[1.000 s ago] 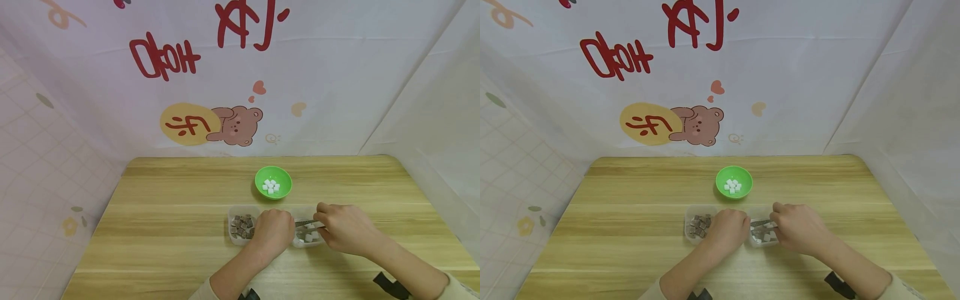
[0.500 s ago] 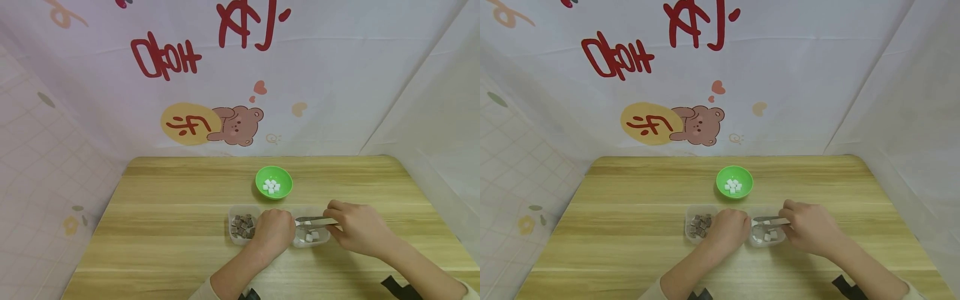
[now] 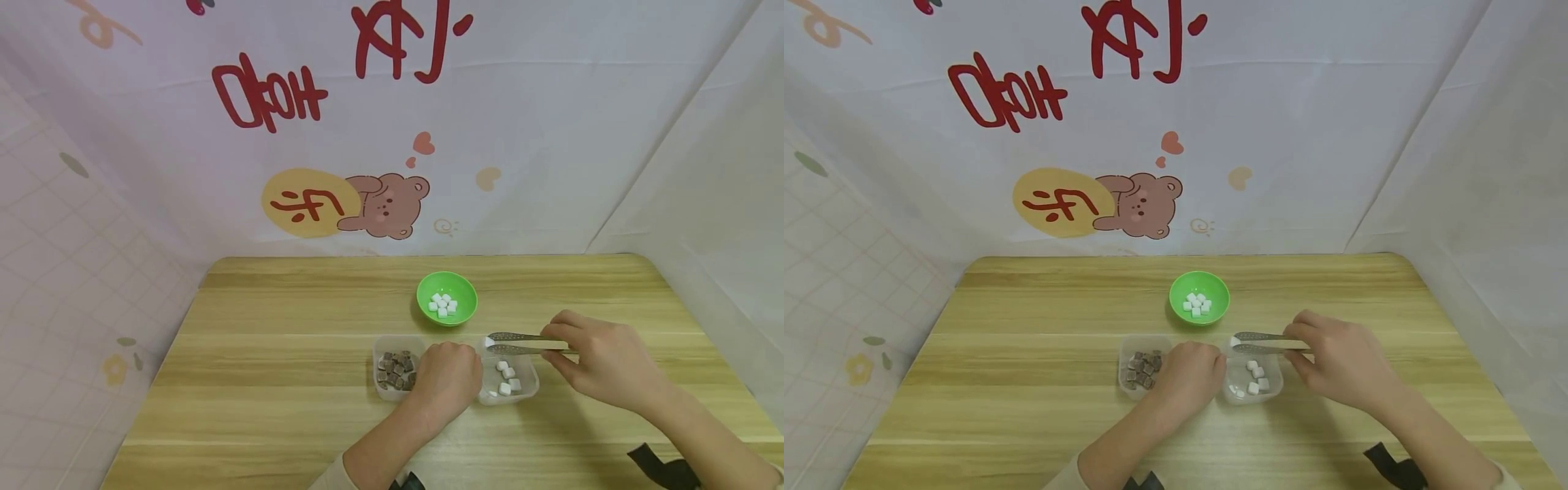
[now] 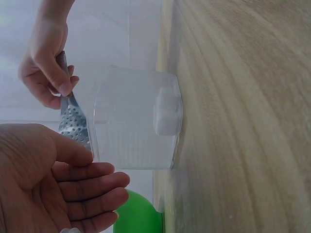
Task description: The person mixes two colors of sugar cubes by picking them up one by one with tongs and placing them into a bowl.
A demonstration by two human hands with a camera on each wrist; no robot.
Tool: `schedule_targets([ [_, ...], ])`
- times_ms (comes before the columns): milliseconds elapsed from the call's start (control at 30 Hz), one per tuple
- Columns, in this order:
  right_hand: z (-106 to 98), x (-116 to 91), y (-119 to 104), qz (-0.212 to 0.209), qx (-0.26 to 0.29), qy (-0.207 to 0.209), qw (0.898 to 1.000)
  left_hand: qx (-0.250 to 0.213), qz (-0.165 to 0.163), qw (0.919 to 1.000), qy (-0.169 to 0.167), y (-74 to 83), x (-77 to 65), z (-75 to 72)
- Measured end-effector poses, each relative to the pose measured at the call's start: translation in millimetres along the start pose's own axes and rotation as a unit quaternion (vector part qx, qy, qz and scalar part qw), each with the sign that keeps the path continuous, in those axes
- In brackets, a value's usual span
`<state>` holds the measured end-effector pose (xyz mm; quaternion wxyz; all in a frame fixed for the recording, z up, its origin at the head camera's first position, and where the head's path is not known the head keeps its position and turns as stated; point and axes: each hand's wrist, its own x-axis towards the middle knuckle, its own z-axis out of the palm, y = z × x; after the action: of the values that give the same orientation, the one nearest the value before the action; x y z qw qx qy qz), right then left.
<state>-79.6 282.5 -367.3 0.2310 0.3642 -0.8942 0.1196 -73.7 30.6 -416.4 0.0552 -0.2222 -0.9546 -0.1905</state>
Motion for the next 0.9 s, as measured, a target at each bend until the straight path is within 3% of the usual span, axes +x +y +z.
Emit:
schedule_targets([
  [267, 5, 16, 3, 0.036, -0.002, 0.014, 0.999, -0.003, 0.001, 1.0000, -0.003, -0.7, -0.1, -0.6],
  [567, 28, 37, 7, 0.074, 0.017, 0.036, 0.996, 0.009, 0.010, 0.9999, 0.003, -1.2, 1.1, -1.2],
  [900, 49, 40, 12, 0.082, 0.026, 0.022, 0.996, 0.020, 0.020, 0.9996, 0.005, -0.9, 0.9, -0.6],
])
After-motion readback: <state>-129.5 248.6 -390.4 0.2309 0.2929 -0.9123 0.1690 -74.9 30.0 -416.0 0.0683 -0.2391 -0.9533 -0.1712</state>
